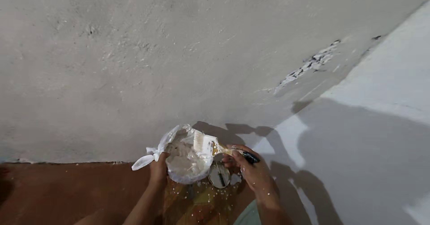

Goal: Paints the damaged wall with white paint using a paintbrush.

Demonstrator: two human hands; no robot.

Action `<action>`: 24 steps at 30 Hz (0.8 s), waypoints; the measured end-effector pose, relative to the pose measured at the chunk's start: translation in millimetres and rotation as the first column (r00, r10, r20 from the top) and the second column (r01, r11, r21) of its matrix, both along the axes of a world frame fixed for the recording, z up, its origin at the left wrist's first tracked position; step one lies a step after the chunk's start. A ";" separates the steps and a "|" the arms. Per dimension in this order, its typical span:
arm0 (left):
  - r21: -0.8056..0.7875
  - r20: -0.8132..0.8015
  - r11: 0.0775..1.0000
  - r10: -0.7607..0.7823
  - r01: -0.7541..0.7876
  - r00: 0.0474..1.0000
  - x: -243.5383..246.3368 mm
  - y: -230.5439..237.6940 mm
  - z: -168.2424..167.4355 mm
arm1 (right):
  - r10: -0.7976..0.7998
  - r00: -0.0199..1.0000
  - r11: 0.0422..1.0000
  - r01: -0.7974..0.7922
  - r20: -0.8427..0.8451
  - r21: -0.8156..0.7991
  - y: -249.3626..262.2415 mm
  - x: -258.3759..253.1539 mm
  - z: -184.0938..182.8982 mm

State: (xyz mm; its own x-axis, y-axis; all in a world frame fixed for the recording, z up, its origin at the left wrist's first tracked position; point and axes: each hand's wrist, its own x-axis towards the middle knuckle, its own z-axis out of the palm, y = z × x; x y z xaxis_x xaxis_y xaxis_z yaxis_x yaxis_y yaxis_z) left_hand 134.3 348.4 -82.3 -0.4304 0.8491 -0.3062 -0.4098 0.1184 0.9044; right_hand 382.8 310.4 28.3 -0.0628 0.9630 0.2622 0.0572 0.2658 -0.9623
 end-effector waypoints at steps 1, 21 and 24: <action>0.004 0.012 1.000 0.006 -0.006 1.000 0.8 0.7 -0.1 | -0.011 0.999 0.999 0.009 0.041 0.042 -0.5 1.6 1.0; 0.006 0.069 1.000 0.002 -0.002 0.998 7.4 3.3 3.6 | -0.433 0.894 0.703 0.416 -0.117 0.577 46.8 32.1 67.3; -0.002 0.060 1.000 0.004 -0.004 0.998 6.7 5.3 -1.3 | -0.449 0.882 0.608 0.421 -0.147 0.673 71.9 43.3 102.8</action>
